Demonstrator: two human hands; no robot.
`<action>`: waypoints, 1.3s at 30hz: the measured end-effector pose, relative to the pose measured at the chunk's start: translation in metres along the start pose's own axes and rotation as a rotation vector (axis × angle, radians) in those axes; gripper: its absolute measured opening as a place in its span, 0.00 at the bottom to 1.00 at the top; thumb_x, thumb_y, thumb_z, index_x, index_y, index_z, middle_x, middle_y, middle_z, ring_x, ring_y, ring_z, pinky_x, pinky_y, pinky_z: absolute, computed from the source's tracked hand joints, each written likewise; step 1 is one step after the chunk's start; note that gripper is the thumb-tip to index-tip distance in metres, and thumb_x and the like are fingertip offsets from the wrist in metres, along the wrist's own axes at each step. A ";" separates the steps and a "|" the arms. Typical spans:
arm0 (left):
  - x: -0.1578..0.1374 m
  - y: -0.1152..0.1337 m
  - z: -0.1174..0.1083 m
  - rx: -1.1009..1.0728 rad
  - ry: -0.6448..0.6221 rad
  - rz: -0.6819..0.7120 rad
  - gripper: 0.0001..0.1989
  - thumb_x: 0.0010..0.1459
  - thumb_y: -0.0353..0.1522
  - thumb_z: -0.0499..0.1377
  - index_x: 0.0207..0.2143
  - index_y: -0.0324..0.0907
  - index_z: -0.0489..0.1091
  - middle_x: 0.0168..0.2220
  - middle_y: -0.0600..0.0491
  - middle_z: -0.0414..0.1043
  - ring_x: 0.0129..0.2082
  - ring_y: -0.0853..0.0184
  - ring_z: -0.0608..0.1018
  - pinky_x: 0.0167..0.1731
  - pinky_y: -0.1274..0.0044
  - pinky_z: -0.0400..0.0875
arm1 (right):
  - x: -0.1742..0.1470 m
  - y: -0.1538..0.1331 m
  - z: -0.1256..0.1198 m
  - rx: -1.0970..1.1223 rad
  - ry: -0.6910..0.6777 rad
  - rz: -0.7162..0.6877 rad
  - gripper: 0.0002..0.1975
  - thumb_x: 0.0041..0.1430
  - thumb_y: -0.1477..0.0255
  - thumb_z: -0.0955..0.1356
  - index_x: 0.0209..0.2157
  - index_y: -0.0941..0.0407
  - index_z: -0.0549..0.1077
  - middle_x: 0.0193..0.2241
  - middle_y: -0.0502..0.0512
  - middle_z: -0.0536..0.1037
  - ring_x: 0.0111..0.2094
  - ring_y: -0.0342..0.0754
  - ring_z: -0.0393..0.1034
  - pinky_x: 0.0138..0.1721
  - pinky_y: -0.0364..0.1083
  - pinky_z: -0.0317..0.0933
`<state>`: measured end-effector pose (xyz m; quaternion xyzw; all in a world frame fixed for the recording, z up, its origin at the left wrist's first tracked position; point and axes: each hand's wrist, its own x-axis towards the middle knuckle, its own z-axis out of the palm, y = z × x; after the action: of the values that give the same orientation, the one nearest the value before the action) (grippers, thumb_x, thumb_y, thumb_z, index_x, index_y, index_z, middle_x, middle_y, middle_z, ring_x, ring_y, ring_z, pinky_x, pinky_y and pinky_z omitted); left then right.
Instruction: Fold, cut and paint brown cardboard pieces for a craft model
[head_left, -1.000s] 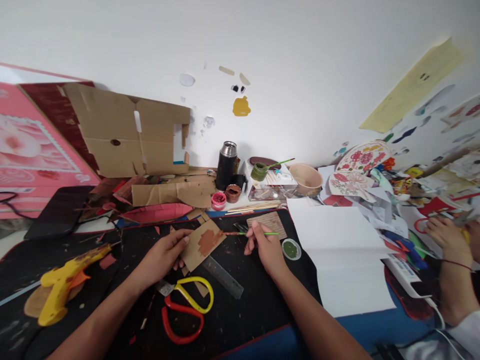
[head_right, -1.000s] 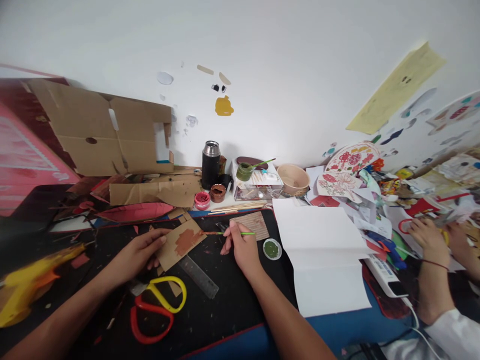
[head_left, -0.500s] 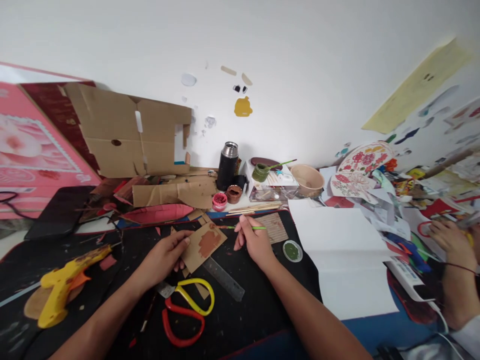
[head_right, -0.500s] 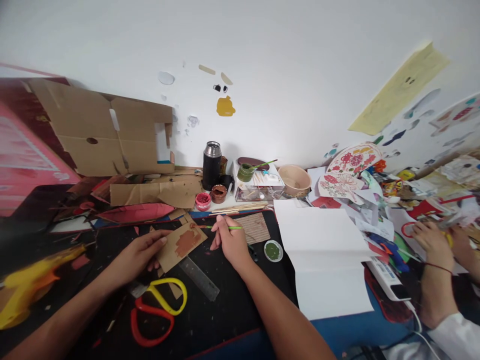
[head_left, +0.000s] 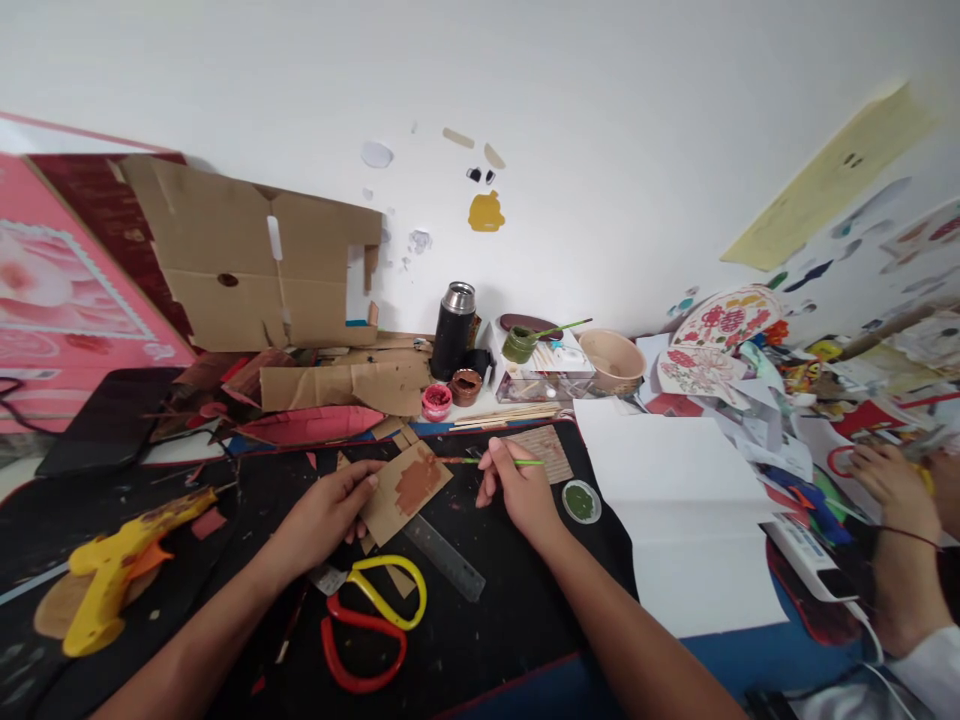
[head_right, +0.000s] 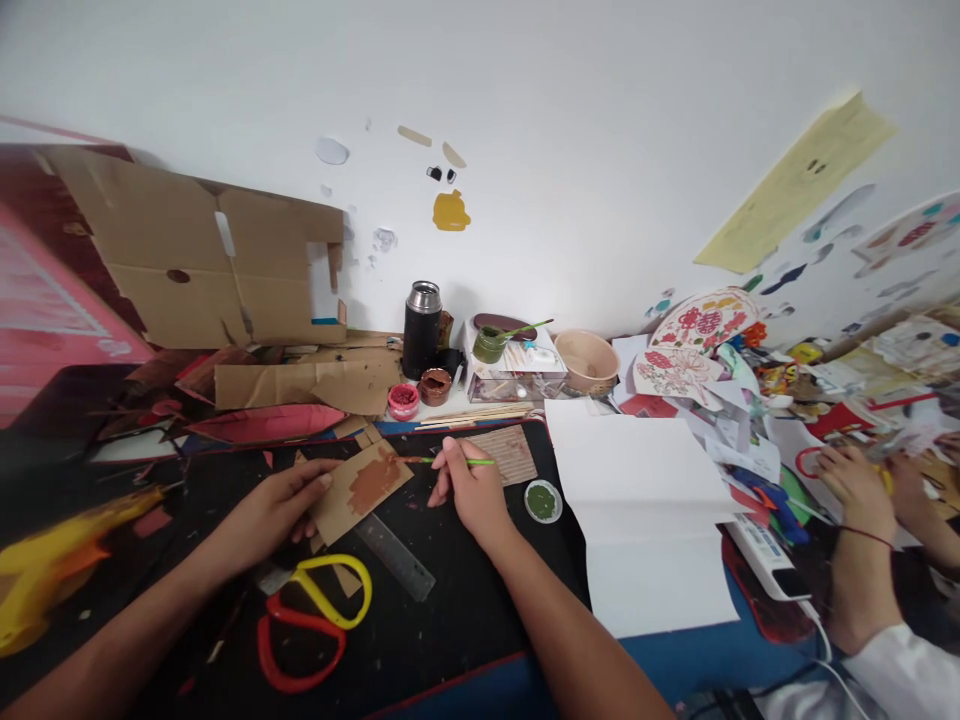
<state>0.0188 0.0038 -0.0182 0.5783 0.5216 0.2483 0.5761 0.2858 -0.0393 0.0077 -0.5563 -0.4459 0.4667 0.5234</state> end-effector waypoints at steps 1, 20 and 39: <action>0.000 -0.001 0.000 -0.006 -0.001 -0.003 0.31 0.56 0.51 0.60 0.54 0.40 0.75 0.23 0.57 0.71 0.18 0.65 0.74 0.18 0.75 0.69 | 0.004 0.001 0.004 0.004 0.001 -0.007 0.30 0.62 0.40 0.68 0.28 0.55 0.72 0.13 0.43 0.68 0.15 0.45 0.72 0.18 0.40 0.61; 0.000 0.000 -0.001 0.006 -0.011 0.002 0.31 0.57 0.51 0.60 0.54 0.38 0.75 0.24 0.56 0.73 0.19 0.64 0.75 0.19 0.74 0.68 | 0.021 0.002 0.017 0.000 -0.027 -0.039 0.30 0.63 0.40 0.67 0.28 0.55 0.72 0.13 0.42 0.65 0.14 0.44 0.71 0.17 0.39 0.59; 0.000 0.002 0.001 0.022 -0.007 0.003 0.32 0.57 0.50 0.57 0.55 0.37 0.73 0.21 0.58 0.70 0.19 0.64 0.75 0.19 0.75 0.68 | -0.030 -0.002 -0.021 -0.140 0.010 -0.026 0.30 0.68 0.42 0.65 0.28 0.55 0.72 0.12 0.41 0.63 0.14 0.44 0.72 0.19 0.40 0.57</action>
<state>0.0205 0.0033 -0.0169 0.5863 0.5215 0.2414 0.5710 0.3019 -0.0720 0.0111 -0.5882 -0.4820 0.4245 0.4915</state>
